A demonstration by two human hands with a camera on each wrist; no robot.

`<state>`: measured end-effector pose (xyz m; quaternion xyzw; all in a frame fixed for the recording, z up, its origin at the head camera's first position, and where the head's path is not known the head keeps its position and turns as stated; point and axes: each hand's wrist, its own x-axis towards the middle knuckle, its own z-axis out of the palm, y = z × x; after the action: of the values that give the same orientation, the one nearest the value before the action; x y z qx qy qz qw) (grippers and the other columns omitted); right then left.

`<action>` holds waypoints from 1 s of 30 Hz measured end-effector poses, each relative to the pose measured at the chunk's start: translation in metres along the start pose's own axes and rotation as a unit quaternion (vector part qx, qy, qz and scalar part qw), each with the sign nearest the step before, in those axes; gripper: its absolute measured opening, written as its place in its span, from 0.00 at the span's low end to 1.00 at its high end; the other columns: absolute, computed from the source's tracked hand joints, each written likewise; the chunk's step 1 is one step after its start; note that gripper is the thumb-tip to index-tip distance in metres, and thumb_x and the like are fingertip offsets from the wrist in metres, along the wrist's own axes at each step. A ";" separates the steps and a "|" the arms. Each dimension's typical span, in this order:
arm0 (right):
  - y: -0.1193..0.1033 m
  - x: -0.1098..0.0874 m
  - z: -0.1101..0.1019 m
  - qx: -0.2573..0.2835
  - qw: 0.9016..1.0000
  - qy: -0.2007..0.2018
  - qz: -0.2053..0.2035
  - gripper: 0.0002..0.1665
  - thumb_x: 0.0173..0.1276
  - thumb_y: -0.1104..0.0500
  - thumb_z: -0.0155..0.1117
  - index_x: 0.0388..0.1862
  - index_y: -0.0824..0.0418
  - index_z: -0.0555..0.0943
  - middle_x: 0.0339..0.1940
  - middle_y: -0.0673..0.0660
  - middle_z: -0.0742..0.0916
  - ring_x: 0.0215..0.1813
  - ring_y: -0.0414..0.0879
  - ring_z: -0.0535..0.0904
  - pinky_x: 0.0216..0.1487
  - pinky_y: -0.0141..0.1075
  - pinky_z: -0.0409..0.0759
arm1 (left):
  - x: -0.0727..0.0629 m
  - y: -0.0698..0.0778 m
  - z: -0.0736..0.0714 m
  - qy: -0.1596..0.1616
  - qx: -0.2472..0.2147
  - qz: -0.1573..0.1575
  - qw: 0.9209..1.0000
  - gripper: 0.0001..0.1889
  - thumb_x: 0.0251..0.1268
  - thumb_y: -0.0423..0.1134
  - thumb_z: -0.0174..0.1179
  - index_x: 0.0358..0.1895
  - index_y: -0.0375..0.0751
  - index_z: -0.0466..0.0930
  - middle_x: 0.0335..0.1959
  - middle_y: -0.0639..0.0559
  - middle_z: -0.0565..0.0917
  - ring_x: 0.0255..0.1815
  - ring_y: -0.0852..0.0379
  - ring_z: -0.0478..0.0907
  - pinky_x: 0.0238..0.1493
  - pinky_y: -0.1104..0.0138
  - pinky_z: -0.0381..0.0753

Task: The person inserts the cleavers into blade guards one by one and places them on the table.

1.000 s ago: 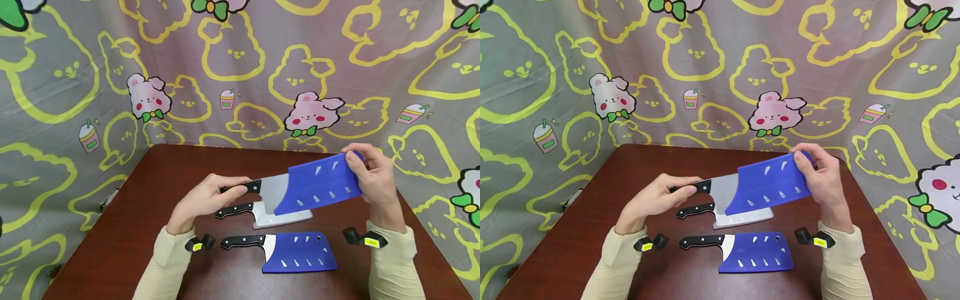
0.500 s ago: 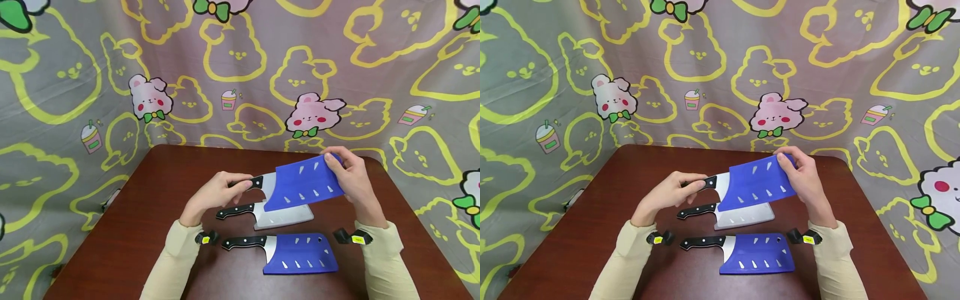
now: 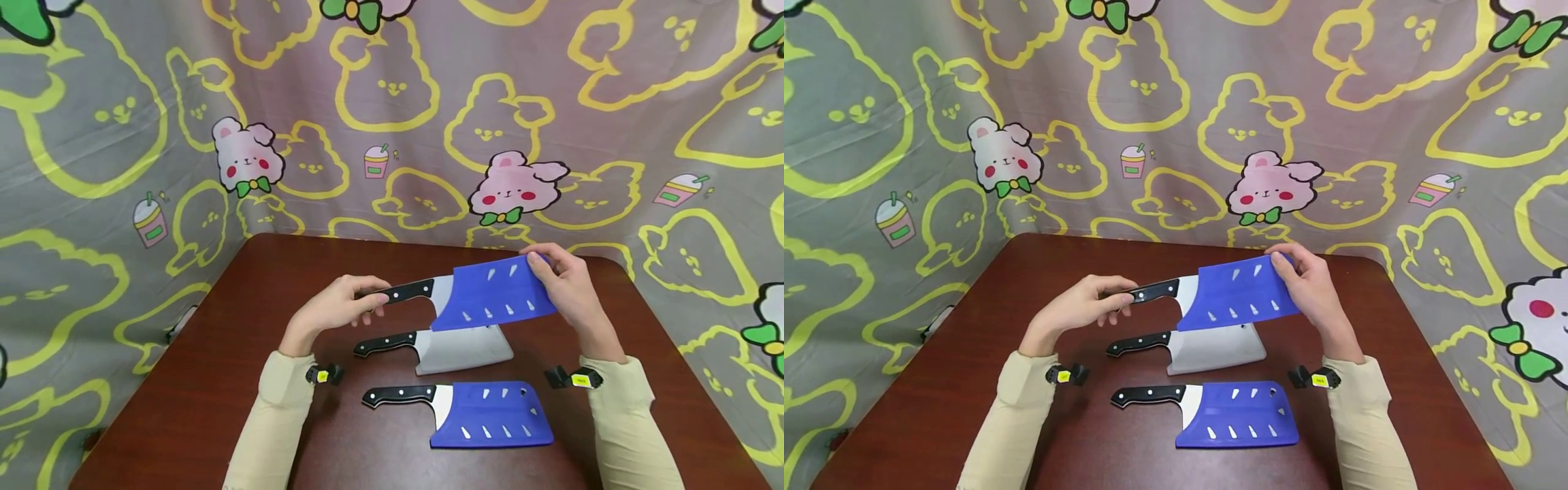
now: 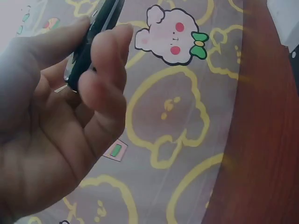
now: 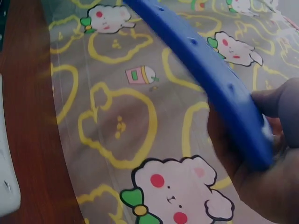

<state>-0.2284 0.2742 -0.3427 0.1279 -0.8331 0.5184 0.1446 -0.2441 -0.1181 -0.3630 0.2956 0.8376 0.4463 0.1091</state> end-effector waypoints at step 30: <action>0.025 0.000 0.014 -0.254 0.920 -0.293 0.053 0.24 0.72 0.44 0.58 0.60 0.56 0.75 0.53 0.59 0.85 0.52 0.53 0.82 0.53 0.53 0.80 | -0.005 -0.095 -0.020 0.087 -0.026 -0.150 0.984 0.19 0.78 0.40 0.47 0.64 0.35 0.69 0.49 0.30 0.79 0.40 0.39 0.81 0.30 0.63 0.81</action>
<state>-0.2393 0.2722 -0.3691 0.1887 -0.9474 0.2358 -0.1062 -0.2864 -0.1752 -0.4288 0.1233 0.8669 0.4706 0.1089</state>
